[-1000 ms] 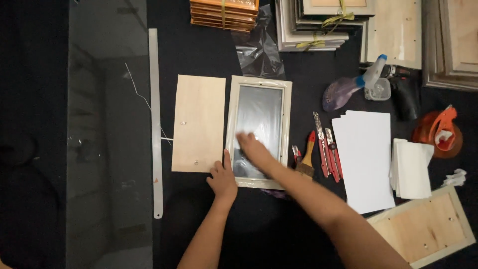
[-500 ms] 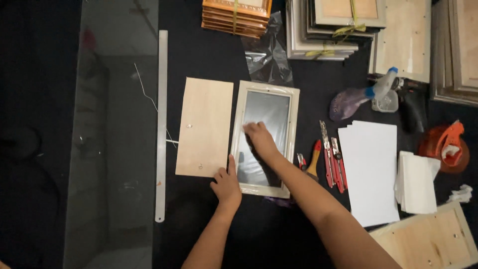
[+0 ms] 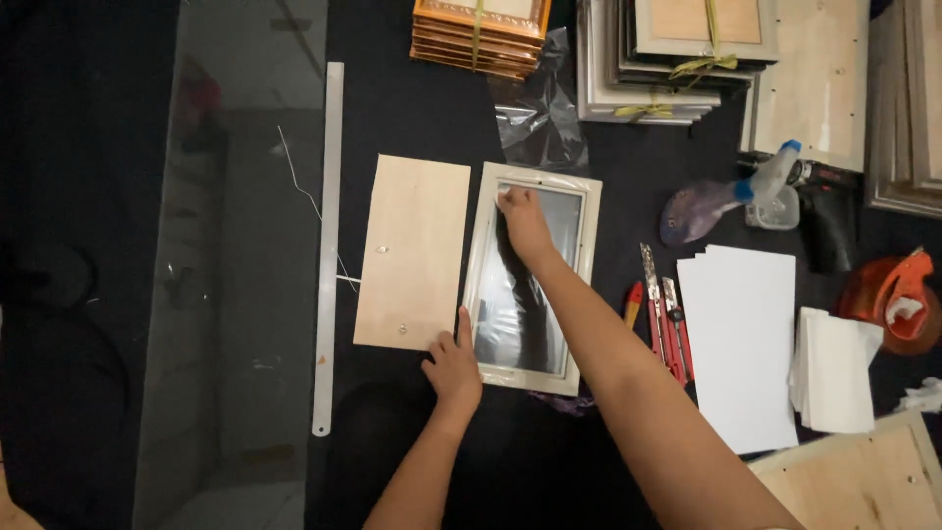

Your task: Cleaning a glass pane for a frame and cutting a paper backing to size using a ruler and utility knife.

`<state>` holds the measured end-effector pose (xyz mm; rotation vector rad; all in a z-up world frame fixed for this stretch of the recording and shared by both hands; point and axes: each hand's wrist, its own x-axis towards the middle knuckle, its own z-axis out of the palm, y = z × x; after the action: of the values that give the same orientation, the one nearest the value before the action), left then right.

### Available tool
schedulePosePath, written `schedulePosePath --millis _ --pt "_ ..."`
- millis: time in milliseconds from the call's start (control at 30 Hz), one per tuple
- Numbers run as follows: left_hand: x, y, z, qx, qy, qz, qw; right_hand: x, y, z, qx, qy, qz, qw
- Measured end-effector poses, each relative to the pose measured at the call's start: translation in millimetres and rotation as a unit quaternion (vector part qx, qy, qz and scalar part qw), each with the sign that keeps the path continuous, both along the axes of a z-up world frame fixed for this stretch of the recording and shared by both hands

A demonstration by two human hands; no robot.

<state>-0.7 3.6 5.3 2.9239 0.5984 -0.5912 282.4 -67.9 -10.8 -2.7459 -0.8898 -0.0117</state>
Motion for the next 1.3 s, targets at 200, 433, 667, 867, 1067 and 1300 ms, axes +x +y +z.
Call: schedulePosePath --millis 200,433,667,867,1067,1300 --pt "13.7 13.5 26.4 -0.104 0.115 0.014 0.988 -128.5 -26.9 29.4 -0.053 0.08 0.126 0.987" --pt "9.2 15.5 24.7 -0.098 0.107 0.007 0.989 -240.8 -60.1 26.2 -0.084 0.096 0.275 0.953" --pt "19.2 18.4 50.6 -0.145 0.14 0.03 0.979 -135.7 -57.0 -18.2 0.009 0.085 0.169 0.982" --pt "18.8 14.9 47.4 -0.112 0.137 0.012 0.984 -23.6 -13.9 -12.6 0.016 -0.027 0.051 0.998" --pt "14.7 10.7 35.7 -0.046 0.113 -0.003 0.993 19.6 5.0 -19.1 -0.016 -0.065 0.004 0.998" --pt "22.1 13.6 62.0 -0.102 0.171 -0.009 0.98 16.5 -84.4 4.7 -0.062 -0.047 -0.04 0.996"
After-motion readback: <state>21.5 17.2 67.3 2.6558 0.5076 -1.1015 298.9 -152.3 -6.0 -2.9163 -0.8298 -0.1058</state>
